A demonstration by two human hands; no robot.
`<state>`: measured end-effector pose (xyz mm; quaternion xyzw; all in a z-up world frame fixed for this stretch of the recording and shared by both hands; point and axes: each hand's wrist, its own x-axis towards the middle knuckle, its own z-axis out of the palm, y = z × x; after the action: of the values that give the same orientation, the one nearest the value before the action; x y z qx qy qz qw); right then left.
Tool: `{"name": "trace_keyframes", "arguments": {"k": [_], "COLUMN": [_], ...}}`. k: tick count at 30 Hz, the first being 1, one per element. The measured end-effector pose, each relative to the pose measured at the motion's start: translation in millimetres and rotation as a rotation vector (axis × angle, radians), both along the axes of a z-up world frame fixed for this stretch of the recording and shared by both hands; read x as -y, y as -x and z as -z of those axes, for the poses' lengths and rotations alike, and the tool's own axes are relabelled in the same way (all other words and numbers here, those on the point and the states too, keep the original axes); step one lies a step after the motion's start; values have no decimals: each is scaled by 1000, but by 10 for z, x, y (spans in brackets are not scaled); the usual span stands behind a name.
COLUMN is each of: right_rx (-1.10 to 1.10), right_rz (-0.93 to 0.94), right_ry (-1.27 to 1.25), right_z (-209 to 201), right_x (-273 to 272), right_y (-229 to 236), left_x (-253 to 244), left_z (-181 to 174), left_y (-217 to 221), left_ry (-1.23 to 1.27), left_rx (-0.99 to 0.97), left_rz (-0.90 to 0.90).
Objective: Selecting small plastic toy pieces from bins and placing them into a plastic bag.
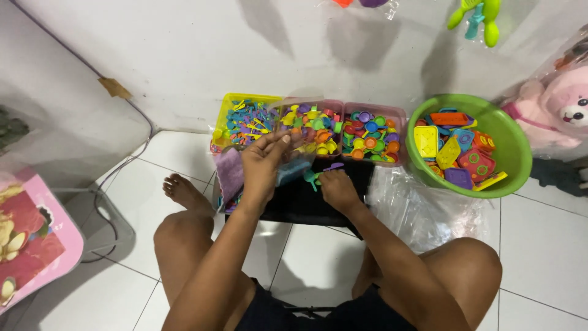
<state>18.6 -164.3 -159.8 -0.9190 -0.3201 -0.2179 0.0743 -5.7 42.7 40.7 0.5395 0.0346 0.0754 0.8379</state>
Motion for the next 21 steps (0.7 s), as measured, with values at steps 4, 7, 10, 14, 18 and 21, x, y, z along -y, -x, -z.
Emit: {"name": "trace_keyframes", "arguments": {"k": [4, 7, 10, 14, 18, 21], "right_rx": [-181, -154, -55, 75, 85, -39], "right_rz": [-50, -68, -60, -107, -58, -13], "right_ry": [-123, -31, 69, 106, 41, -222], "right_z": [-447, -284, -14, -35, -298, -552], "right_x": [16, -11, -56, -133, -200, -213], "right_y": [131, 114, 39, 36, 123, 154], "left_x": [24, 57, 79, 137, 154, 169], "left_z": [-163, -294, -382, -469, -444, -376], "left_y": [104, 148, 141, 110, 18, -85], "left_ry": [61, 80, 91, 143, 150, 138], "left_rx": [-63, -84, -94, -110, -117, -122], "left_rz": [4, 16, 39, 116, 170, 182]}}
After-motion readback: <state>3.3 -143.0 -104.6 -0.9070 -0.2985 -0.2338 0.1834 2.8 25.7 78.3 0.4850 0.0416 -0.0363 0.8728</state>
